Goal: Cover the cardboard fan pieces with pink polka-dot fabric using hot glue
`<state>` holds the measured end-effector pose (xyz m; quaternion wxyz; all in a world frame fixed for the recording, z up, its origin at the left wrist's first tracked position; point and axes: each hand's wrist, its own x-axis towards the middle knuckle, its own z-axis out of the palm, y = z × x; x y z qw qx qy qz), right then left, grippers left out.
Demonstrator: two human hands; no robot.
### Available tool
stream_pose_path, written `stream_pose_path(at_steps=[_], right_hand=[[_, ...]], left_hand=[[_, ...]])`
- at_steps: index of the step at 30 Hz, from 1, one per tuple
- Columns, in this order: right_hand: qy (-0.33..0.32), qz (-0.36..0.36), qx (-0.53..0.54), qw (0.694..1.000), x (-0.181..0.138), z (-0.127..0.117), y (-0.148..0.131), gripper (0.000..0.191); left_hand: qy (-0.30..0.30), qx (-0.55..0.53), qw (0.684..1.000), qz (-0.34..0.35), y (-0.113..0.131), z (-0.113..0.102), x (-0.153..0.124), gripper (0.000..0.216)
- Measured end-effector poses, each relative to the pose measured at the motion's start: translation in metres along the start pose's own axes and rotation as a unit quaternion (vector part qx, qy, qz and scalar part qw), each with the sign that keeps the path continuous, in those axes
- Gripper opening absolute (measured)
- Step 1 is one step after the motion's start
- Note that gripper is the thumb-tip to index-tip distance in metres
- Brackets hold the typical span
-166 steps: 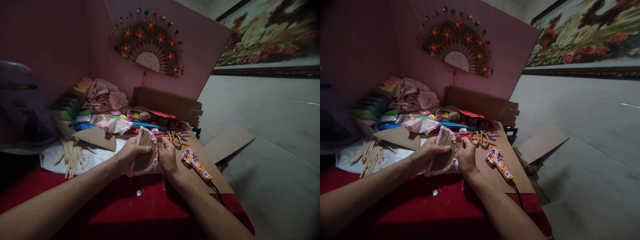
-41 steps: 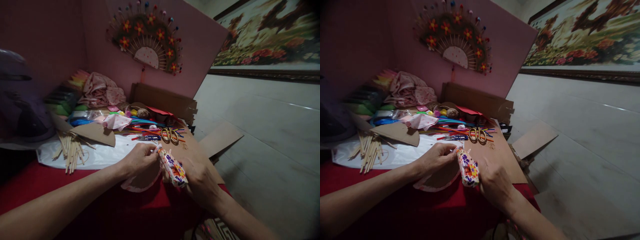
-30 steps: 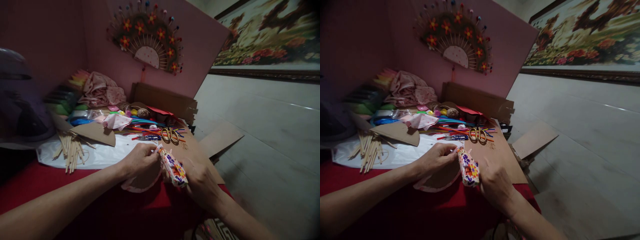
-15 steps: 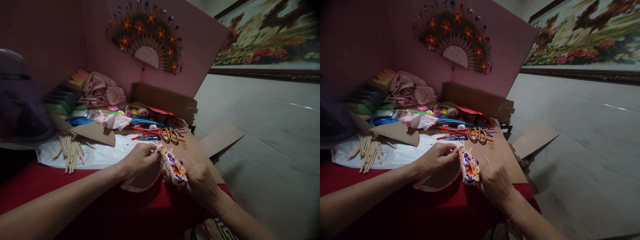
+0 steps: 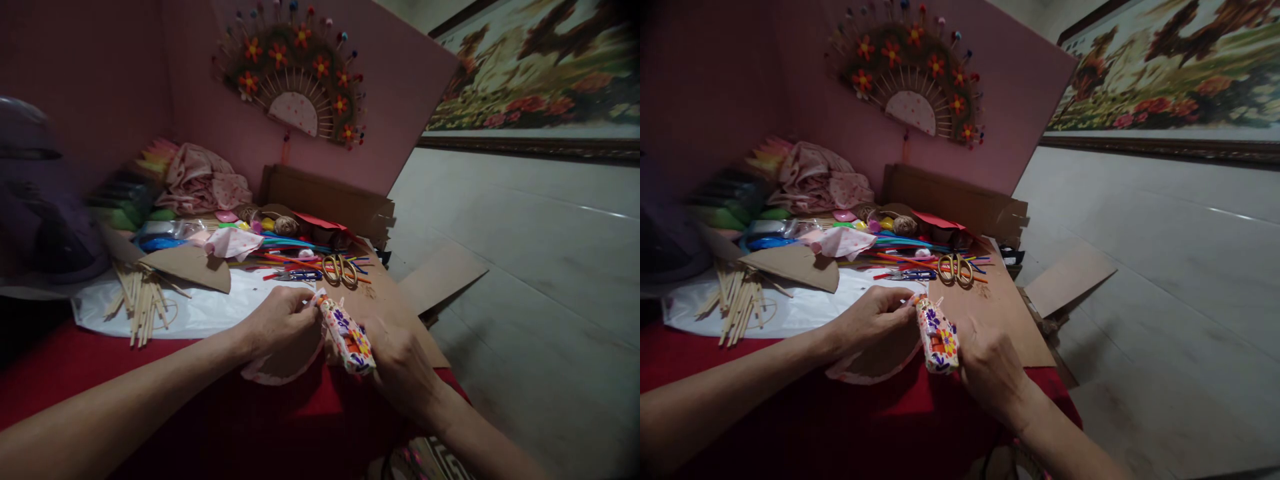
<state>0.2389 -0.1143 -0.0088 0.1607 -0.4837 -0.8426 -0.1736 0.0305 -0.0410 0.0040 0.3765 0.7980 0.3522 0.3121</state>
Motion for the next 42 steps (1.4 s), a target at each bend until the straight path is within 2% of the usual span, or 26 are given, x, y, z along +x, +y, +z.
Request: stream_pose_path(at_steps=[13, 23, 28, 32, 37, 39, 42], right_hand=[[-0.002, 0.001, -0.003, 1.0, -0.001, -0.001, 0.001, 0.013], [0.025, -0.02, 0.002, 0.999, -0.001, -0.002, 0.0, 0.019], [0.026, -0.025, 0.007, 0.999, 0.001, -0.004, -0.001, 0.017], [0.017, -0.013, 0.024, 0.999, 0.0, -0.004, -0.002, 0.017], [0.019, 0.036, 0.165, 0.986, 0.004, -0.013, -0.004, 0.016], [0.016, 0.077, 0.249, 0.965, 0.006, -0.017, -0.005, 0.018], [0.004, 0.161, 0.362, 0.918, 0.007, -0.02, -0.006, 0.019]], left_hand=[[-0.008, -0.001, 1.0, -0.004, 0.0, 0.0, 0.001, 0.029], [-0.012, -0.084, 0.996, -0.013, -0.002, -0.001, 0.001, 0.029], [-0.021, -0.16, 0.986, -0.034, -0.006, 0.0, 0.002, 0.025], [-0.073, -0.278, 0.955, -0.072, -0.013, 0.001, 0.005, 0.021], [-0.107, -0.335, 0.929, -0.112, -0.015, -0.002, 0.008, 0.02], [-0.11, -0.338, 0.926, -0.125, -0.013, -0.004, 0.007, 0.022], [-0.112, -0.335, 0.924, -0.15, -0.01, -0.007, 0.006, 0.021]])
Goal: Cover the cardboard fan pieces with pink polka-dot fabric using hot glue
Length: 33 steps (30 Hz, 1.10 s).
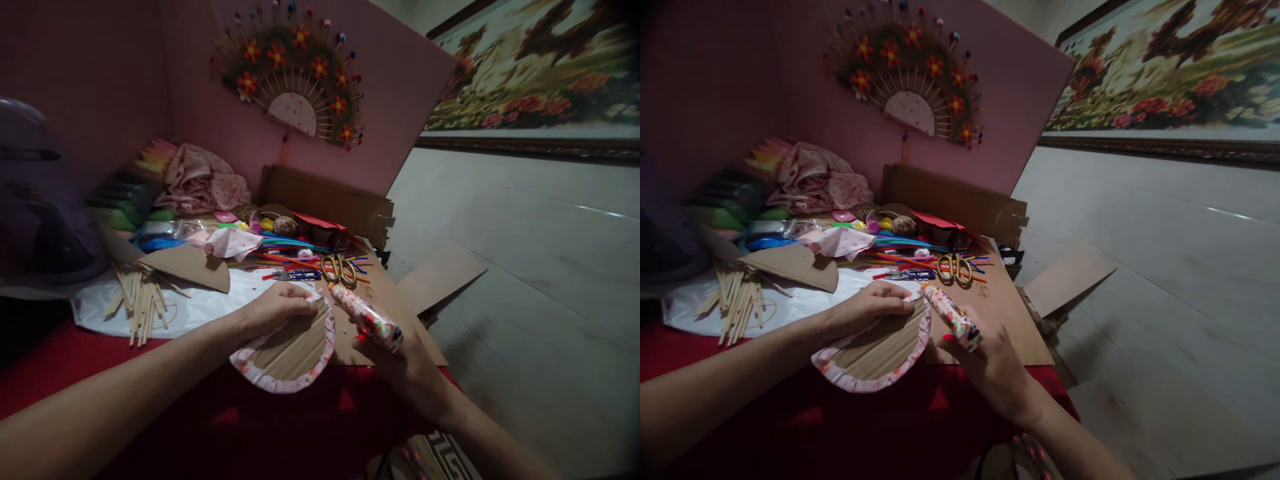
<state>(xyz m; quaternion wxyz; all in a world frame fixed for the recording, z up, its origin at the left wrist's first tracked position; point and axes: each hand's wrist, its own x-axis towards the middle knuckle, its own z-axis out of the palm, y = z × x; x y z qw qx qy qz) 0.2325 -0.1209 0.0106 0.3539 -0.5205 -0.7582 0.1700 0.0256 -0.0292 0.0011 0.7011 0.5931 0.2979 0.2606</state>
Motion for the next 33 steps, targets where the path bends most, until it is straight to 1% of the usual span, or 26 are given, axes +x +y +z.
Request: stream_pose_path(at_steps=[3, 6, 9, 11, 13, 15, 16, 18, 19, 20, 22, 24, 25, 27, 29, 31, 32, 33], right_hand=[[0.008, 0.06, 0.103, 0.993, -0.001, 0.001, 0.001, 0.024], [0.027, 0.11, 0.173, 0.978, -0.003, 0.002, 0.002, 0.03], [0.032, 0.154, 0.226, 0.961, -0.004, 0.003, 0.002, 0.037], [0.032, 0.171, 0.253, 0.952, -0.001, 0.003, 0.003, 0.043], [0.049, 0.181, 0.254, 0.949, 0.003, 0.002, 0.006, 0.047], [0.072, 0.188, 0.209, 0.957, 0.009, 0.0, 0.014, 0.048], [0.078, 0.189, 0.166, 0.965, 0.012, -0.001, 0.019, 0.048], [0.074, 0.167, 0.051, 0.982, 0.017, -0.004, 0.03, 0.043], [0.058, 0.151, -0.022, 0.987, 0.018, -0.006, 0.036, 0.039], [0.035, 0.14, -0.096, 0.985, 0.019, -0.007, 0.041, 0.034], [-0.015, 0.115, -0.228, 0.967, 0.018, -0.009, 0.05, 0.028], [-0.049, 0.089, -0.308, 0.946, 0.016, -0.01, 0.058, 0.031], [-0.06, 0.072, -0.323, 0.942, 0.015, -0.01, 0.061, 0.033], [-0.076, 0.033, -0.324, 0.943, 0.013, -0.013, 0.062, 0.035], [-0.077, -0.005, -0.322, 0.944, 0.014, -0.018, 0.057, 0.038], [-0.053, -0.027, -0.325, 0.944, 0.016, -0.022, 0.045, 0.037], [-0.027, -0.033, -0.315, 0.948, 0.018, -0.023, 0.037, 0.031], [-0.004, -0.033, -0.28, 0.96, 0.021, -0.022, 0.028, 0.026]], left_hand=[[0.01, 0.006, 1.0, -0.013, 0.003, 0.0, -0.002, 0.02], [0.011, -0.003, 1.0, -0.017, 0.005, -0.001, -0.002, 0.019], [0.002, -0.018, 0.999, -0.026, 0.008, -0.002, 0.0, 0.018], [0.002, -0.027, 0.999, -0.041, 0.009, -0.003, 0.001, 0.017], [0.005, -0.041, 0.997, -0.061, 0.009, -0.004, 0.002, 0.017], [0.007, -0.053, 0.995, -0.085, 0.01, -0.006, 0.003, 0.016], [0.009, -0.058, 0.993, -0.098, 0.009, -0.007, 0.003, 0.016], [0.015, -0.068, 0.99, -0.124, 0.009, -0.009, 0.004, 0.015], [0.018, -0.073, 0.987, -0.138, 0.008, -0.011, 0.005, 0.015], [0.019, -0.078, 0.985, -0.151, 0.008, -0.012, 0.005, 0.015], [0.018, -0.078, 0.983, -0.166, 0.007, -0.014, 0.006, 0.017], [0.02, -0.059, 0.986, -0.154, 0.005, -0.014, 0.008, 0.017], [0.024, -0.042, 0.989, -0.139, 0.005, -0.013, 0.008, 0.017], [0.033, -0.009, 0.994, -0.101, 0.004, -0.01, 0.007, 0.017], [0.033, 0.009, 0.997, -0.069, 0.003, -0.006, 0.005, 0.018], [0.017, 0.013, 0.999, -0.048, 0.002, -0.003, 0.002, 0.018], [0.004, 0.013, 0.999, -0.039, 0.001, -0.001, 0.0, 0.018], [-0.012, 0.011, 0.999, -0.031, 0.001, 0.0, -0.002, 0.018]])
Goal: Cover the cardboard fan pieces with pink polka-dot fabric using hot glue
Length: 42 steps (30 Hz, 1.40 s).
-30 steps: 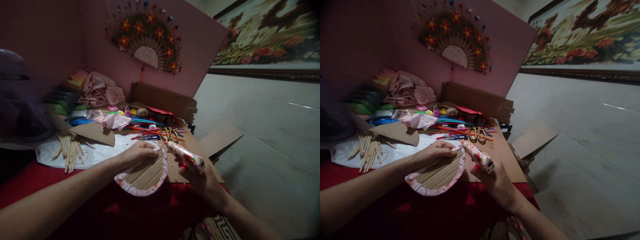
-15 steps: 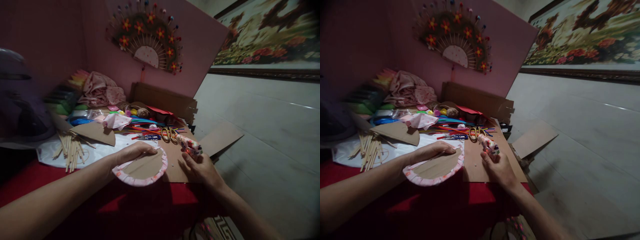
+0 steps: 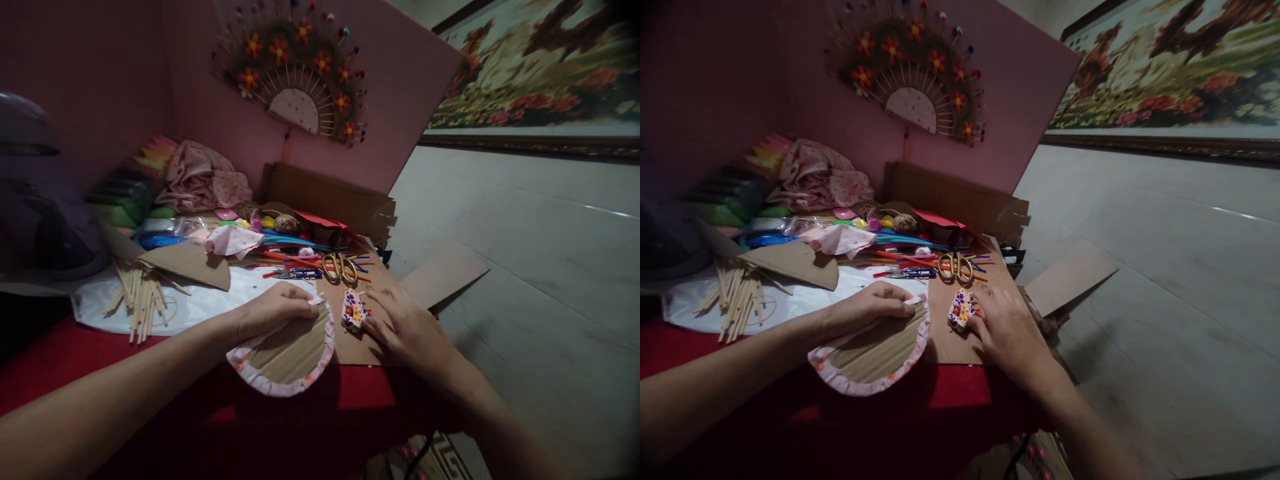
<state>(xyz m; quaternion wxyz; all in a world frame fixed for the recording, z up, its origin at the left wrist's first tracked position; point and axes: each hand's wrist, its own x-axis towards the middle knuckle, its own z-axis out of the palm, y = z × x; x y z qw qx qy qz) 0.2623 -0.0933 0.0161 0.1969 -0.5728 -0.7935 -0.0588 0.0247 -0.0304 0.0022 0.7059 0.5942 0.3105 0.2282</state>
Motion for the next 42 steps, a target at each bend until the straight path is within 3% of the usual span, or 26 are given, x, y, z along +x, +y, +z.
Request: stream_pose_path(at_steps=[2, 3, 5, 8, 11, 15, 20, 29, 39, 42], right_hand=[[0.034, 0.054, 0.126, 0.99, 0.009, -0.003, -0.018, 0.022], [0.02, 0.073, 0.208, 0.975, 0.014, -0.001, -0.027, 0.028], [-0.025, 0.124, 0.386, 0.914, 0.024, 0.006, -0.041, 0.038], [-0.065, 0.195, 0.556, 0.805, 0.036, 0.022, -0.051, 0.04], [-0.08, 0.217, 0.643, 0.73, 0.043, 0.03, -0.053, 0.038], [-0.095, 0.227, 0.679, 0.692, 0.044, 0.032, -0.052, 0.039], [-0.073, 0.198, 0.682, 0.7, 0.042, 0.038, -0.05, 0.039], [-0.033, 0.163, 0.635, 0.754, 0.038, 0.042, -0.048, 0.038], [0.064, 0.087, 0.435, 0.894, 0.029, 0.047, -0.049, 0.034], [0.046, 0.107, 0.468, 0.876, 0.028, 0.045, -0.046, 0.041]], left_hand=[[-0.035, -0.006, 0.999, 0.019, -0.001, 0.002, -0.002, 0.019], [-0.048, -0.008, 0.998, 0.03, -0.001, 0.003, -0.003, 0.021], [-0.058, -0.011, 0.997, 0.049, -0.002, 0.003, -0.003, 0.024], [-0.052, -0.011, 0.997, 0.061, -0.004, 0.001, -0.003, 0.027], [-0.047, 0.005, 0.997, 0.064, -0.004, -0.002, -0.002, 0.03], [-0.05, 0.015, 0.996, 0.071, -0.002, -0.002, -0.004, 0.031], [-0.053, 0.034, 0.996, 0.069, 0.002, 0.0, -0.006, 0.03], [-0.042, 0.083, 0.992, 0.086, 0.004, 0.001, -0.006, 0.025], [-0.042, 0.072, 0.995, 0.062, -0.002, -0.002, -0.003, 0.026], [-0.041, 0.06, 0.995, 0.062, -0.005, -0.003, -0.001, 0.028]])
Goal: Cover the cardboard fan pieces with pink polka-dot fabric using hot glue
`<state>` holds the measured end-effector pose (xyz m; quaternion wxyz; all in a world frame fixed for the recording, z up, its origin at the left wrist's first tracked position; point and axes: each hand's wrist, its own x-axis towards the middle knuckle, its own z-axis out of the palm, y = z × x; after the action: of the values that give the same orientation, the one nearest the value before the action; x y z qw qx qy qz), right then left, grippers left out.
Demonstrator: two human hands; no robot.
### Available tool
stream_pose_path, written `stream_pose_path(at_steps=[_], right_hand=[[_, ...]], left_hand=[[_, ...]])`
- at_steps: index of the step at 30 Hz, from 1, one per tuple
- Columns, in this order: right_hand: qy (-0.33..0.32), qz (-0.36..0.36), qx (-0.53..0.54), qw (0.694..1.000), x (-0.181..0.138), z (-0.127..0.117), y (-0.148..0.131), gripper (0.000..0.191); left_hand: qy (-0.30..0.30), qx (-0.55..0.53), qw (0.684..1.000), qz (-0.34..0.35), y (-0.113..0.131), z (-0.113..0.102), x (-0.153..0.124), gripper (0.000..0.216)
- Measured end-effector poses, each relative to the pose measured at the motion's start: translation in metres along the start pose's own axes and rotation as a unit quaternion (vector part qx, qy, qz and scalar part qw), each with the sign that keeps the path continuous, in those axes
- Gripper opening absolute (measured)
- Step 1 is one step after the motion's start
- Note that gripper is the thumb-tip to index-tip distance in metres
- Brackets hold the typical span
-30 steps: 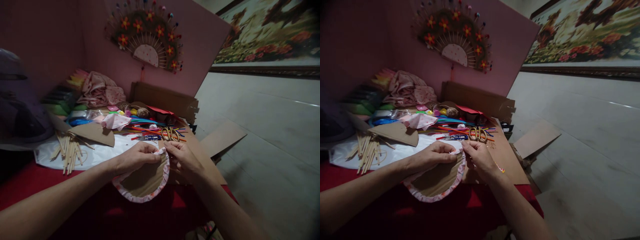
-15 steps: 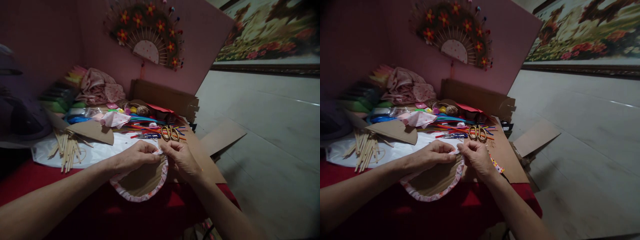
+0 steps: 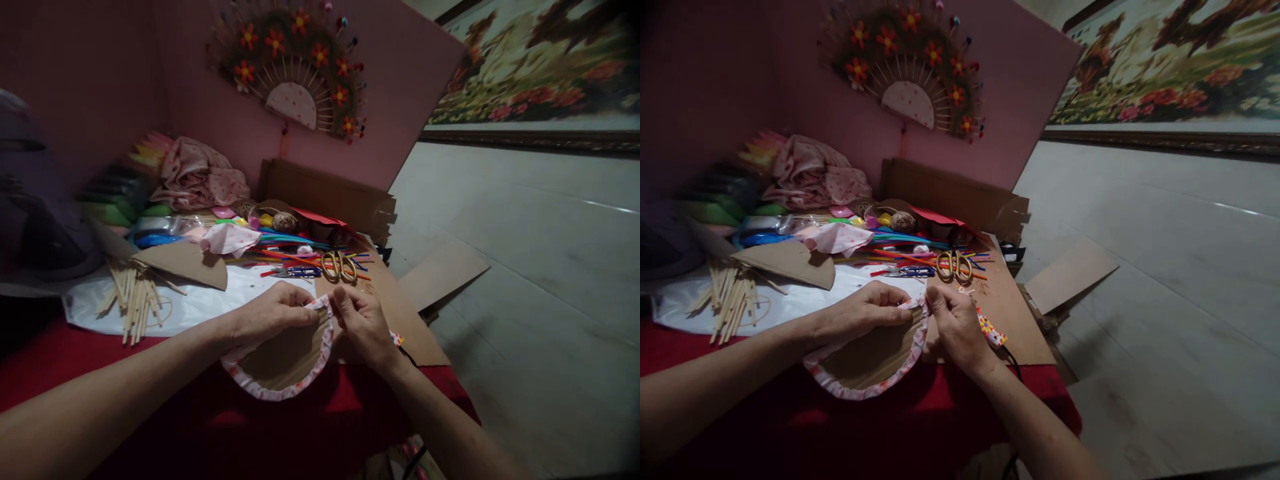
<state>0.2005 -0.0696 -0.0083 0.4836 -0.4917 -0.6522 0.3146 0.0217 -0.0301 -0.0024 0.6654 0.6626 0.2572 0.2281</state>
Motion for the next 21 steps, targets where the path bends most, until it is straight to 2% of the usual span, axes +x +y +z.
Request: stream_pose_path(at_steps=[4, 9, 12, 16, 21], right_hand=[[-0.025, 0.08, 0.092, 0.992, 0.004, -0.002, -0.005, 0.045], [-0.035, 0.103, 0.083, 0.991, 0.009, 0.0, -0.01, 0.045], [-0.029, 0.101, 0.087, 0.991, 0.009, 0.002, -0.01, 0.042], [-0.018, 0.08, 0.078, 0.994, 0.006, 0.004, -0.007, 0.037], [0.015, 0.026, -0.043, 0.999, -0.002, 0.01, -0.002, 0.032]], left_hand=[[0.001, 0.016, 1.0, 0.02, 0.001, 0.002, -0.001, 0.028], [0.016, 0.142, 0.988, 0.062, 0.008, 0.006, -0.004, 0.035], [0.034, 0.208, 0.975, 0.076, 0.009, 0.006, -0.004, 0.034], [0.031, 0.223, 0.971, 0.087, 0.003, 0.006, -0.003, 0.031], [0.041, 0.228, 0.968, 0.101, -0.002, 0.005, 0.0, 0.03]])
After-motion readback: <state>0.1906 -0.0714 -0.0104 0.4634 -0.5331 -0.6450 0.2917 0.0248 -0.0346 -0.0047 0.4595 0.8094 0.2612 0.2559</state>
